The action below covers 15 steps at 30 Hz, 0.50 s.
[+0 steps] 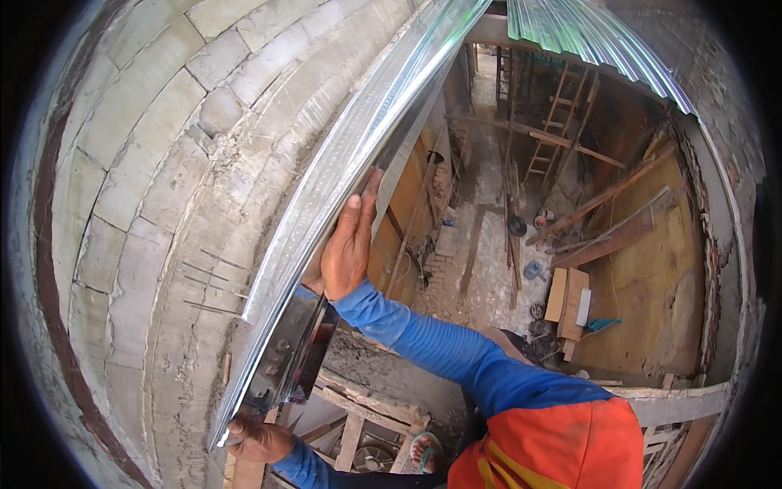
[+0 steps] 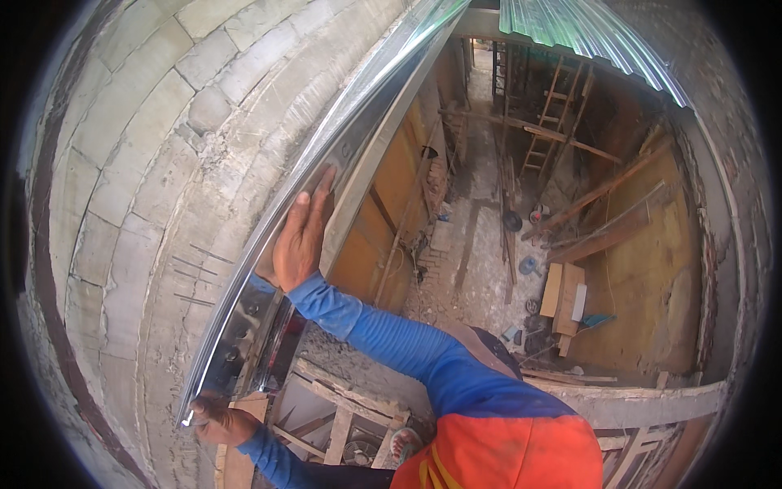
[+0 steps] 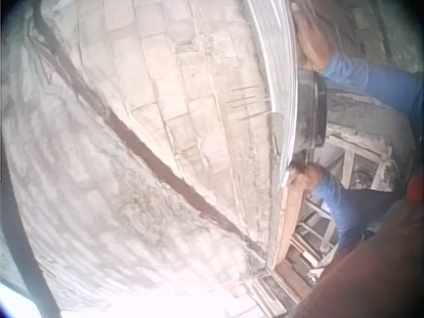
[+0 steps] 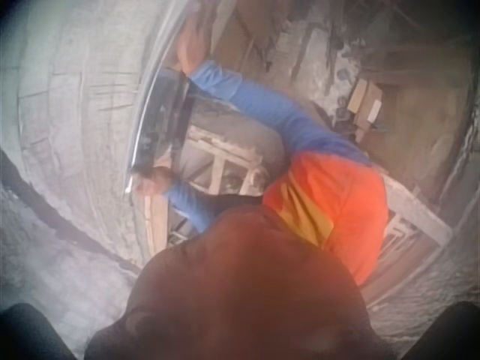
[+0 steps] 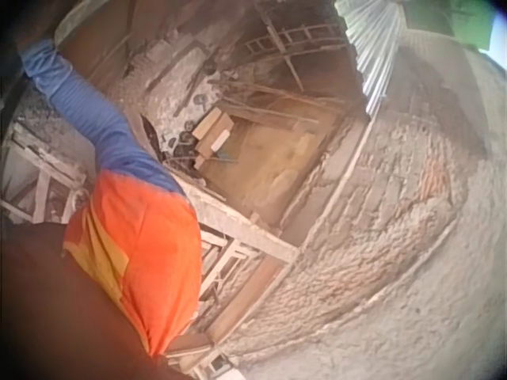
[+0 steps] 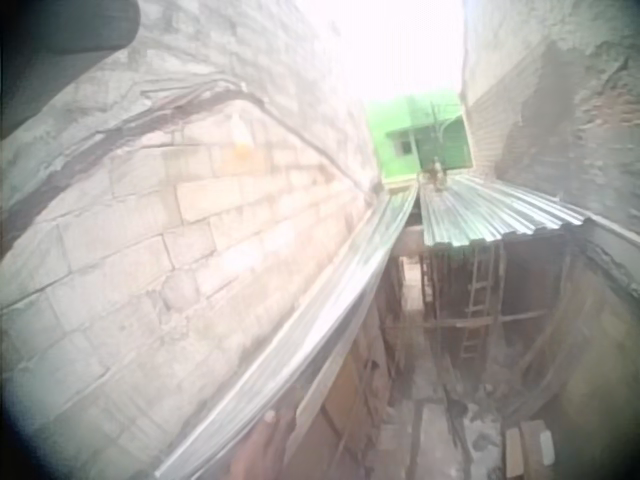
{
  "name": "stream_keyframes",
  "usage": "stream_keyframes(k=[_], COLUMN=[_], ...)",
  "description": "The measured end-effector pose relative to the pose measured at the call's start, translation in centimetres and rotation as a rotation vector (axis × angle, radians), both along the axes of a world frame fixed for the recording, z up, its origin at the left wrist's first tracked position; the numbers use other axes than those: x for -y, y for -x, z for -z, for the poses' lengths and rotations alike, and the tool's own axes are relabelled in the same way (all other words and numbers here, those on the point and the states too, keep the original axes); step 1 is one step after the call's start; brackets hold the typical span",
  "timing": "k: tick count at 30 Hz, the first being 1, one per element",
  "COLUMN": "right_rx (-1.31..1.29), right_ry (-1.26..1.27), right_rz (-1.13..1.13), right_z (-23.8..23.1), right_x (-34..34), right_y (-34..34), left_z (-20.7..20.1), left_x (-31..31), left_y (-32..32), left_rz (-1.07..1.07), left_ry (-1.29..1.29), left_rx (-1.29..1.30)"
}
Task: The person positions and aligns corrugated metal roofing sheets on a roof structure. They walk along the roof, lift and slide the panels into place, and adjust their alignment with both hands.
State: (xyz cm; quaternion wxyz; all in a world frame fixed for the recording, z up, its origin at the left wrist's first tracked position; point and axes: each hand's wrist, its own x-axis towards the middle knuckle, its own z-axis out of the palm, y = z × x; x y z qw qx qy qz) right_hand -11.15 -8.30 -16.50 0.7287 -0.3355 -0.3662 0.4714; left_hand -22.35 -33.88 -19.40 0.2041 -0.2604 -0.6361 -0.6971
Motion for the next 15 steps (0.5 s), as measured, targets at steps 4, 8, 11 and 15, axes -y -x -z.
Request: stream_keyframes(k=[4, 8, 11, 15], right_rx=[-0.012, -0.053, -0.075, -0.201], right_ry=[0.023, 0.024, 0.033, 0.059], right_rz=[0.005, 0.009, -0.006, -0.104], right_z=[0.5, -1.2, -0.4, 1.4], right_x=[0.2, 0.9, 0.7, 0.8], right_y=[-0.1, -1.6, -1.7, -2.2], left_z=[0.3, -0.4, 1.2, 2.5], left_x=[-0.8, -1.0, 1.2, 1.7], left_y=[-0.7, -1.6, -0.2, -1.7], left_rz=[-0.073, -0.048, 0.128, 0.128], left_ry=[-0.011, -0.014, -0.041, -0.037], left_rx=[-0.051, -0.051, -0.01, -0.006])
